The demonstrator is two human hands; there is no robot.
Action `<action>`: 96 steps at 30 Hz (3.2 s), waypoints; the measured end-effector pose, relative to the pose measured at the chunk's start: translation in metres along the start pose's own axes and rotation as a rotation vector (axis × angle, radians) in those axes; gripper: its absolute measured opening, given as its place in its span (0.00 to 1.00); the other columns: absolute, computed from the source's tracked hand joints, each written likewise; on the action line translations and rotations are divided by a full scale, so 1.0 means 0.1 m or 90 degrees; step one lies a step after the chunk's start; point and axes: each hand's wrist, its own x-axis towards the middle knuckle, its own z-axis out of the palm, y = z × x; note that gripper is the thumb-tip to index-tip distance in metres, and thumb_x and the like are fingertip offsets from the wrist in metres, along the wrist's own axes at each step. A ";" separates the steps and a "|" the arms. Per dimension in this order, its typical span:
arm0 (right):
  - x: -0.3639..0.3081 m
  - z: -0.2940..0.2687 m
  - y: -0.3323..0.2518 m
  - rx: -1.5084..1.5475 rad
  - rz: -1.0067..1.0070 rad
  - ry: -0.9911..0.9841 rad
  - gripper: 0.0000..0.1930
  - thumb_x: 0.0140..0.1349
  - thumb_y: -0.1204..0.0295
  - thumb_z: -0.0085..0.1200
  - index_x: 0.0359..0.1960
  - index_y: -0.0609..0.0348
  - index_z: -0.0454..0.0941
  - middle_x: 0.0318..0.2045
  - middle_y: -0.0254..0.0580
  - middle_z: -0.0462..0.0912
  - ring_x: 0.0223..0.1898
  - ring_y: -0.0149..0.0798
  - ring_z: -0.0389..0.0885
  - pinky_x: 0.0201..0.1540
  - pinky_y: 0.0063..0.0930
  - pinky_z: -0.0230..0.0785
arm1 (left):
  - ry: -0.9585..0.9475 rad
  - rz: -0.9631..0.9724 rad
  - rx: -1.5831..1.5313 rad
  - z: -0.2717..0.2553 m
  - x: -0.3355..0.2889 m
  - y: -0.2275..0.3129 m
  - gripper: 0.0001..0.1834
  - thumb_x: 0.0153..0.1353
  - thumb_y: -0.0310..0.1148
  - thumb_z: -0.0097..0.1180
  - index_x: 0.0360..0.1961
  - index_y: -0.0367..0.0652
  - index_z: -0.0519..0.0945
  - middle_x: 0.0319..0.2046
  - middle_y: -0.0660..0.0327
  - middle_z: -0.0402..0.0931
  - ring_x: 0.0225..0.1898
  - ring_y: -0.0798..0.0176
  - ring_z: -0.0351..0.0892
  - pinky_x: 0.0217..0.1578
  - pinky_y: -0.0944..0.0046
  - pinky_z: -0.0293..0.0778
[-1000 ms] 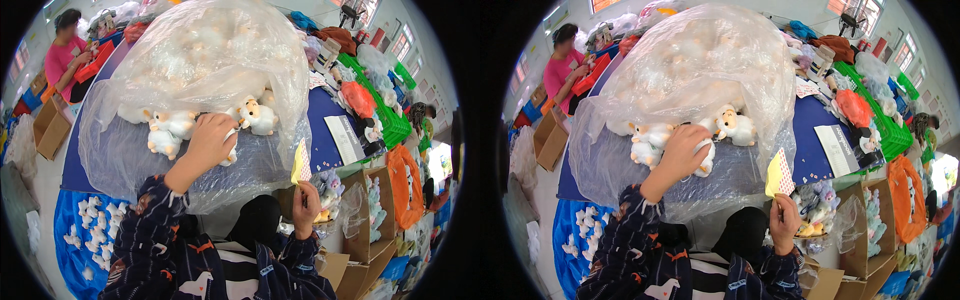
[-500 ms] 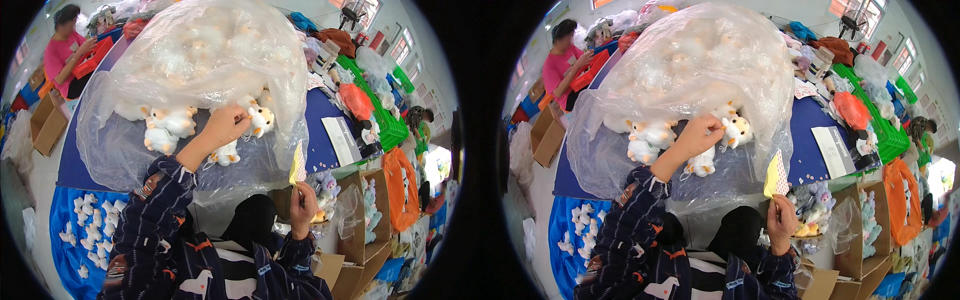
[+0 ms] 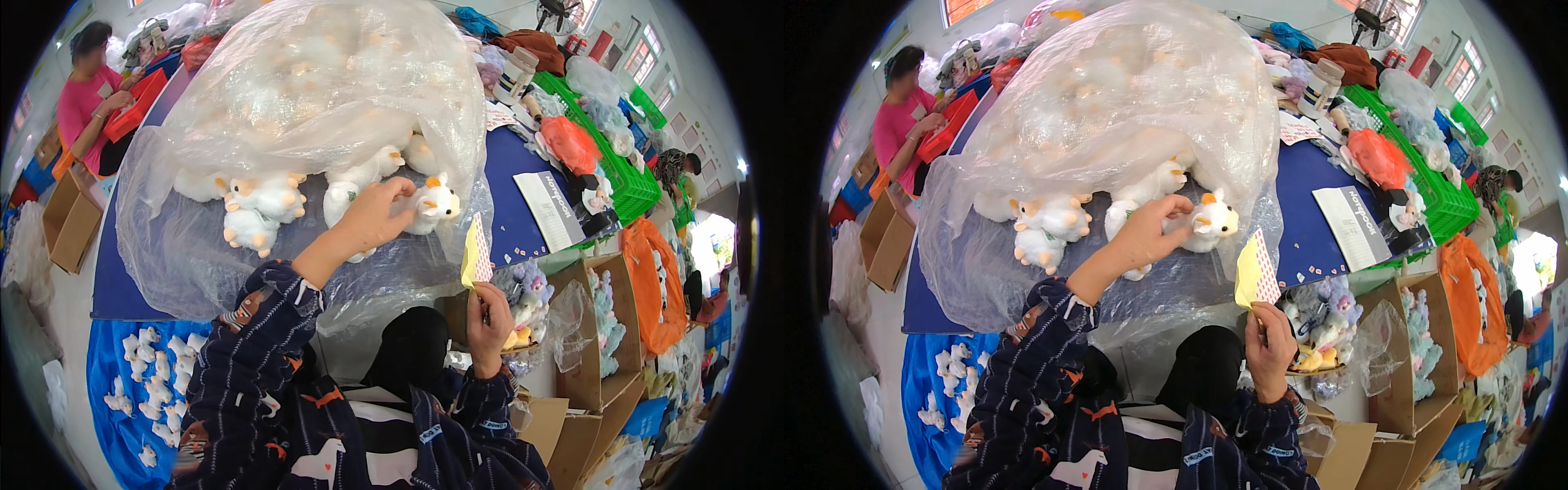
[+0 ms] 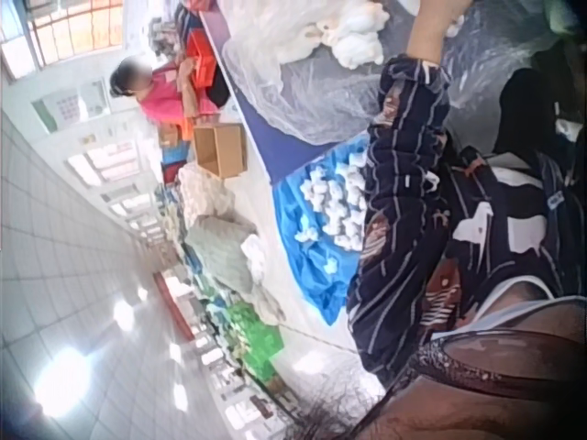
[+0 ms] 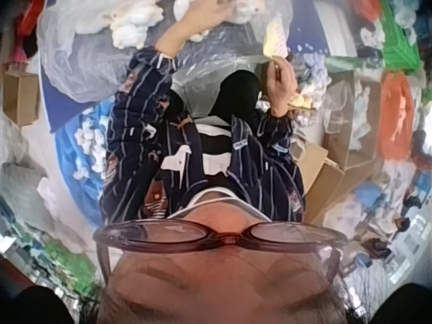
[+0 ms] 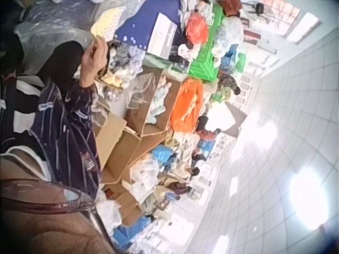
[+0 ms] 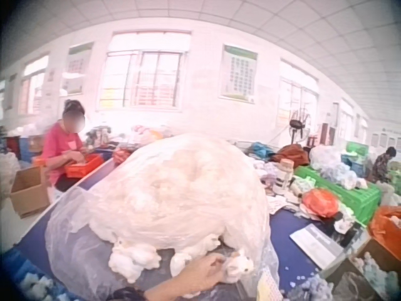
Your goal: The person trims loose threads and strings from small white plush toys using scissors. They pick up each toy, cut the excess material, and place the finished items into a cardboard box.
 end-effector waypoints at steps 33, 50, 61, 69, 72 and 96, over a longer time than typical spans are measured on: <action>-0.13 0.11 0.16 -0.009 0.017 -0.022 0.06 0.56 0.83 0.53 0.36 0.64 0.75 0.34 0.40 0.79 0.26 0.27 0.70 0.27 0.18 0.61 | 0.107 -0.196 0.027 -0.68 -1.21 0.16 0.16 0.52 0.33 0.61 0.40 0.37 0.77 0.35 0.59 0.76 0.36 0.64 0.76 0.39 0.66 0.71; -0.13 0.07 0.10 -0.013 0.032 -0.025 0.06 0.54 0.83 0.54 0.35 0.66 0.75 0.35 0.46 0.79 0.32 0.36 0.77 0.30 0.22 0.68 | 0.082 -0.157 -0.257 -0.69 -1.10 0.07 0.07 0.59 0.29 0.54 0.35 0.36 0.79 0.40 0.61 0.74 0.38 0.71 0.72 0.40 0.71 0.68; -0.18 0.07 0.19 -0.019 0.072 -0.031 0.06 0.55 0.82 0.54 0.36 0.65 0.76 0.36 0.43 0.79 0.29 0.32 0.74 0.27 0.18 0.64 | 0.089 -0.016 -0.037 -0.50 -1.09 0.06 0.23 0.51 0.31 0.61 0.49 0.40 0.74 0.48 0.54 0.73 0.51 0.55 0.71 0.50 0.61 0.68; -0.15 0.15 0.17 -0.016 0.017 -0.027 0.05 0.57 0.82 0.52 0.35 0.65 0.75 0.35 0.41 0.78 0.26 0.28 0.70 0.24 0.18 0.59 | 0.038 -0.014 -0.004 -0.47 -1.03 0.16 0.30 0.52 0.33 0.58 0.57 0.41 0.65 0.54 0.50 0.65 0.51 0.50 0.69 0.49 0.59 0.68; -0.15 0.13 0.19 -0.017 0.017 -0.027 0.05 0.57 0.82 0.52 0.35 0.65 0.75 0.35 0.41 0.78 0.25 0.28 0.70 0.24 0.18 0.59 | 0.048 -0.001 0.059 -0.50 -1.05 0.19 0.30 0.52 0.32 0.57 0.57 0.40 0.65 0.54 0.50 0.65 0.51 0.49 0.69 0.49 0.59 0.68; -0.19 0.15 0.27 -0.034 0.036 -0.040 0.07 0.56 0.82 0.52 0.37 0.65 0.75 0.37 0.45 0.79 0.32 0.37 0.76 0.27 0.21 0.65 | 0.348 -0.313 -0.515 -1.32 -1.66 -0.37 0.40 0.42 0.17 0.50 0.61 0.33 0.55 0.54 0.54 0.64 0.56 0.58 0.66 0.55 0.62 0.65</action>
